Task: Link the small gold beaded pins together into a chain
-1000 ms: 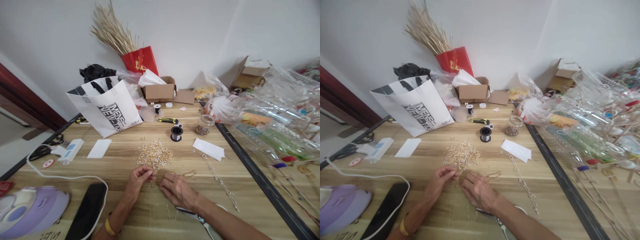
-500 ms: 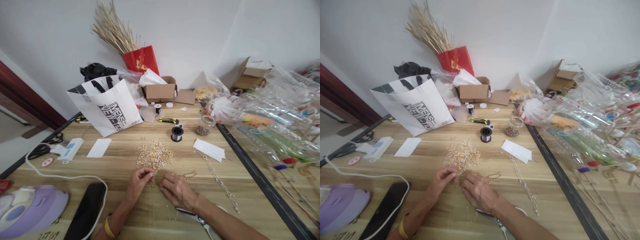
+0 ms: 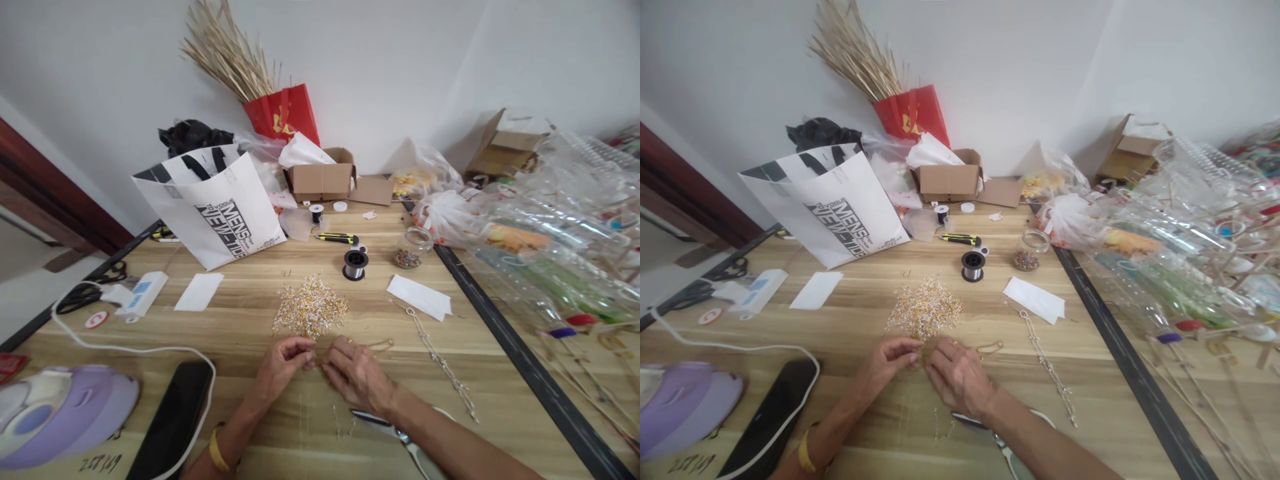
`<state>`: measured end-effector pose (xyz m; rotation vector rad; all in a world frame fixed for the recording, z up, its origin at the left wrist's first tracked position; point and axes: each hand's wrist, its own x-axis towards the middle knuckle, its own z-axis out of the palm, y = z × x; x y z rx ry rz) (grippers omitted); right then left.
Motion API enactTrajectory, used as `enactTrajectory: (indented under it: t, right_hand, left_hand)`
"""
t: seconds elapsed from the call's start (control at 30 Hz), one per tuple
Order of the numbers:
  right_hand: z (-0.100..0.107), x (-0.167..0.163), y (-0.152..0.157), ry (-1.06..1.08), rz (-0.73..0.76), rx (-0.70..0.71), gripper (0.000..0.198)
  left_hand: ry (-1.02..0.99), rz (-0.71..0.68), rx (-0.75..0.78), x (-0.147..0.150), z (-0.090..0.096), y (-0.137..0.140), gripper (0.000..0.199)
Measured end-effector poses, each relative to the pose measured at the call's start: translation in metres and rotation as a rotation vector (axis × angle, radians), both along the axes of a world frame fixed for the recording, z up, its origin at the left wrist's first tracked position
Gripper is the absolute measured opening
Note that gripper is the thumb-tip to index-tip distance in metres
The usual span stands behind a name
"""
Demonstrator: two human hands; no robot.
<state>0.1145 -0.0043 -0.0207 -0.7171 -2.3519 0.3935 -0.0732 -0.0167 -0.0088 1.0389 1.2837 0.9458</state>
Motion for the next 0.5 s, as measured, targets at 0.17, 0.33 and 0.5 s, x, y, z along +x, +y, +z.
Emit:
enactTrajectory:
  t: [0.17,0.33,0.5]
  right_hand:
    - [0.0007,-0.0002,-0.0003,-0.008,-0.015,-0.012,0.016]
    - [0.0010,-0.0004,-0.0004,-0.007,-0.025,-0.009,0.016]
    - [-0.0003,-0.0010,-0.0003,-0.004,-0.039,0.003,0.017]
  left_hand:
    - [0.061,-0.003,0.000,0.0025,0.0018,-0.0013,0.017]
    - [0.136,-0.047,0.058,0.0018,-0.0006,-0.0039,0.012]
    - [0.189,-0.067,0.077,0.0039,-0.0005,-0.0053,0.013]
